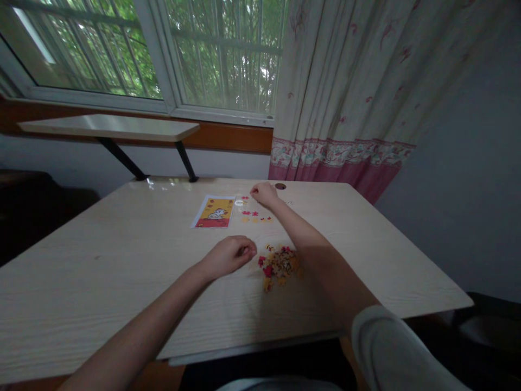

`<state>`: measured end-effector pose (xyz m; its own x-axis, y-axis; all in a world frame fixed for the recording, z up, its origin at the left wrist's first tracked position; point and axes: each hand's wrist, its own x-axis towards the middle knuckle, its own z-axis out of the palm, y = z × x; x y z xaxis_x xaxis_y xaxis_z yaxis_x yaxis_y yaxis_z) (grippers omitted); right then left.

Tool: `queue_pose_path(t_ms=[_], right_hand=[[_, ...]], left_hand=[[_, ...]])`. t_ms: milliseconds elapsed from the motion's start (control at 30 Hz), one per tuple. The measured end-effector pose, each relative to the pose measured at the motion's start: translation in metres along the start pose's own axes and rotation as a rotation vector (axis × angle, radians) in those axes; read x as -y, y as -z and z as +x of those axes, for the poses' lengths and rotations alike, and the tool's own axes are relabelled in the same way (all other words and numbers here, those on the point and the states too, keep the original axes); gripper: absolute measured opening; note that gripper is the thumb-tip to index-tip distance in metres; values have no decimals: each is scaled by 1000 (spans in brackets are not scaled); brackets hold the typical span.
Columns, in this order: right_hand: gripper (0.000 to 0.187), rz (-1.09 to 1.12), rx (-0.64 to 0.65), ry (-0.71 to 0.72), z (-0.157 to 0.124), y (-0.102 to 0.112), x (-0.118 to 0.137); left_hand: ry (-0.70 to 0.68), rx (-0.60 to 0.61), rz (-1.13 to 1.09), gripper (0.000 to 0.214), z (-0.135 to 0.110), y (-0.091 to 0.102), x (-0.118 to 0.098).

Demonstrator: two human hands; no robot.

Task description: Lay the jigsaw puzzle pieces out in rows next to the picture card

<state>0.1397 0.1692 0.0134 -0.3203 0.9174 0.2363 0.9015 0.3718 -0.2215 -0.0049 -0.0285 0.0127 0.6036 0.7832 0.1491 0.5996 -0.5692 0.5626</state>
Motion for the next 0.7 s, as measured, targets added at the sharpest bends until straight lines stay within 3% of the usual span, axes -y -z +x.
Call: queue_pose_path(t_ms=[267,700], right_hand=[[16,-36,31,13,-18,8,-22],[16,5,44,38,-22,4,0]], left_hand=[[-17,10,9,15,1,0,-1],[-19,2,0,15,0,0,1]])
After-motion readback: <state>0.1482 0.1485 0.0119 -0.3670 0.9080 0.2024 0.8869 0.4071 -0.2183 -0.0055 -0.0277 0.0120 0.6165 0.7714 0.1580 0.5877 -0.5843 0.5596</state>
